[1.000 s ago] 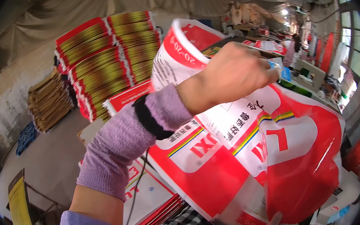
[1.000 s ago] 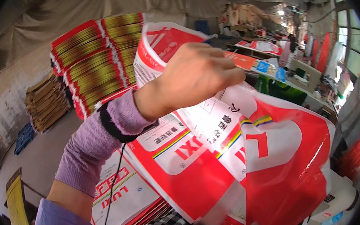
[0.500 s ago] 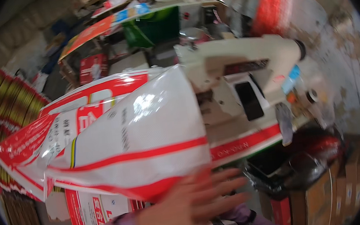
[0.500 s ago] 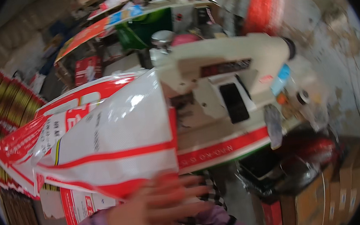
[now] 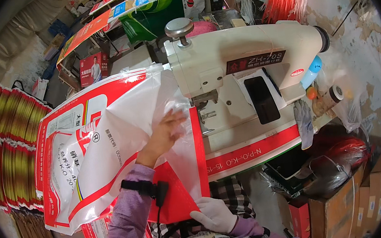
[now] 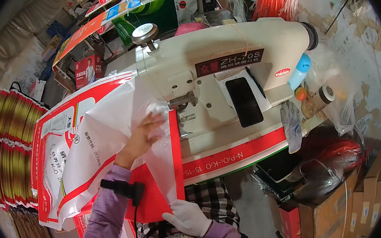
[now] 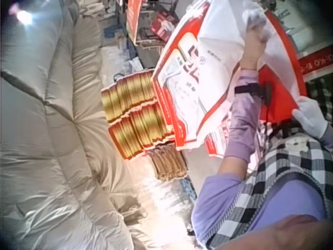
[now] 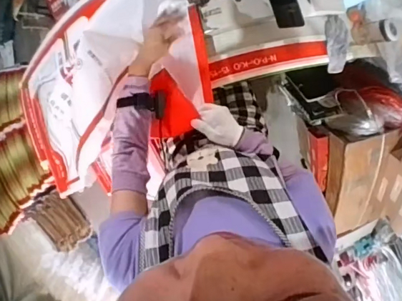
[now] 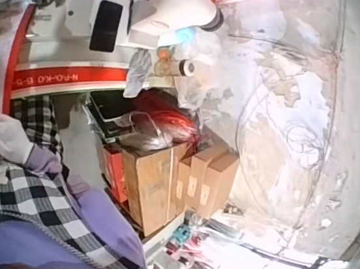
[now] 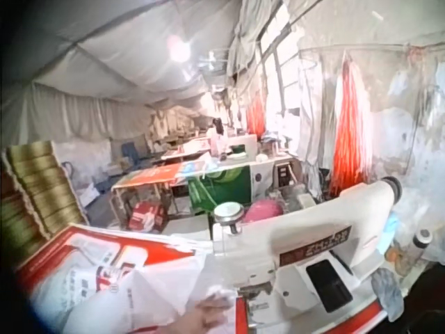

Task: The person is sewing the edges of large plastic fertilizer bags using an industrial sewing machine.

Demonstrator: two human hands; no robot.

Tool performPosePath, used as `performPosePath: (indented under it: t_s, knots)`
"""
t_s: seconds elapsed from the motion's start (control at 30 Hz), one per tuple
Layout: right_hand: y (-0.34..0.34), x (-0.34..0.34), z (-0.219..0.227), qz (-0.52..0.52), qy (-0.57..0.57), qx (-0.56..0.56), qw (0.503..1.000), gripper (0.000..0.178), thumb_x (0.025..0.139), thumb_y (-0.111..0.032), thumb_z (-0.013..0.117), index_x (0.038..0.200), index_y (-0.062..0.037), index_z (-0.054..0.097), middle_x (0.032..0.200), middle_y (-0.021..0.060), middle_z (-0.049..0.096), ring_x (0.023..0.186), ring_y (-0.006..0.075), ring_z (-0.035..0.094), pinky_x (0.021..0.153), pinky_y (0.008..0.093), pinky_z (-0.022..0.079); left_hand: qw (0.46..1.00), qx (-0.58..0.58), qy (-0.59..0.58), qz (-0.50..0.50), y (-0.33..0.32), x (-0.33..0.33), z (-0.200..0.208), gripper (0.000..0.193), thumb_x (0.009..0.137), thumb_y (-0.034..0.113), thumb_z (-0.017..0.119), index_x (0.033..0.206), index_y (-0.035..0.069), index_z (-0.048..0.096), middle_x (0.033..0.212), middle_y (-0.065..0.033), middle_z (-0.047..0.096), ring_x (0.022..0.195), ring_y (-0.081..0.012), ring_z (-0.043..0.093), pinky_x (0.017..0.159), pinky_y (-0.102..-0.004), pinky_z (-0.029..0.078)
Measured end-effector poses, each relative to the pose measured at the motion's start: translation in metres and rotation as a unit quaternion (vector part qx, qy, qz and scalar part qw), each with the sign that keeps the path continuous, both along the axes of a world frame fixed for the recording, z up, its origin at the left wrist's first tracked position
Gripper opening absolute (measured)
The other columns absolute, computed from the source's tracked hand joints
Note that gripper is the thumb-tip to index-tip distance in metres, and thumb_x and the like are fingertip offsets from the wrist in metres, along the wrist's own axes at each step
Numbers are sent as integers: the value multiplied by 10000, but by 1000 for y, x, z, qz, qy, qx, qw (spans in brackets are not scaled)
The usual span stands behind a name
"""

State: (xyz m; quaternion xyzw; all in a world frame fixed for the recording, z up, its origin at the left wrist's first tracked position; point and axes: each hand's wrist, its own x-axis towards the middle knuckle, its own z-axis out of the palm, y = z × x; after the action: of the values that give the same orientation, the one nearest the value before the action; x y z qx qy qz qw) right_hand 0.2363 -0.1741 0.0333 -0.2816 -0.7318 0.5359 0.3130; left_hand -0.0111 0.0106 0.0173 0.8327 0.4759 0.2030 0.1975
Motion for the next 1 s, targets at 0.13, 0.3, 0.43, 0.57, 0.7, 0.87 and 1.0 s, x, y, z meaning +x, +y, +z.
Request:
performPosePath:
  t_s: [0.13, 0.3, 0.43, 0.57, 0.7, 0.87, 1.0]
  knots:
    - [4, -5, 2, -2, -31, 35, 999, 333, 957, -269, 529, 751, -34, 643, 798, 122, 629, 860, 300, 610, 739, 368, 500, 994, -9, 71, 81, -3, 23, -6, 546, 809, 107, 708, 1329, 132, 544, 1498, -176, 353, 1384, -383, 329, 1110, -419, 325]
    - [8, -7, 12, 20, -59, 59, 996, 398, 952, -260, 527, 635, -26, 587, 699, 128, 571, 803, 320, 592, 682, 382, 485, 964, 33, -114, 240, 17, 38, -49, 618, 731, 131, 781, 1313, 181, 577, 1494, -194, 348, 1390, -379, 321, 1095, -389, 352]
    - [-1, 5, 1, -70, -9, 52, 996, 401, 955, -260, 522, 632, -28, 578, 696, 122, 570, 788, 313, 586, 670, 384, 479, 963, 42, -78, 253, 24, 52, -27, 273, 664, 66, 790, 924, 147, 768, 1159, -110, 617, 1143, -322, 523, 945, -375, 449]
    - [-1, -4, 7, -17, -50, 50, 997, 389, 962, -266, 517, 656, -33, 577, 705, 113, 571, 761, 295, 572, 657, 384, 472, 930, 58, -138, 337, 39, 45, -40, 160, 675, 49, 775, 820, 115, 768, 992, -93, 622, 1011, -294, 557, 893, -372, 456]
    - [-4, 1, 8, -29, -23, 45, 998, 376, 965, -265, 511, 672, -40, 581, 698, 107, 561, 748, 290, 564, 648, 383, 471, 839, -52, -297, 453, 43, 60, -50, 99, 710, 47, 757, 794, 98, 765, 979, -129, 620, 1030, -301, 560, 923, -382, 449]
    - [-5, -7, 4, -8, -48, 74, 996, 337, 963, -236, 503, 692, -56, 590, 702, 102, 572, 763, 288, 578, 653, 378, 479, 937, 129, 104, 309, -6, 56, -52, 484, 886, 173, 570, 1365, 191, 504, 1351, -261, 462, 1232, -475, 432, 1012, -471, 414]
    - [4, 12, -31, 35, -125, 203, 970, 122, 844, -170, 549, 898, -69, 592, 807, 116, 626, 821, 318, 606, 691, 377, 512, 971, 56, 138, 190, -69, 83, -40, 606, 881, 175, 547, 1430, 42, 329, 1445, -312, 310, 1305, -527, 327, 1072, -534, 341]
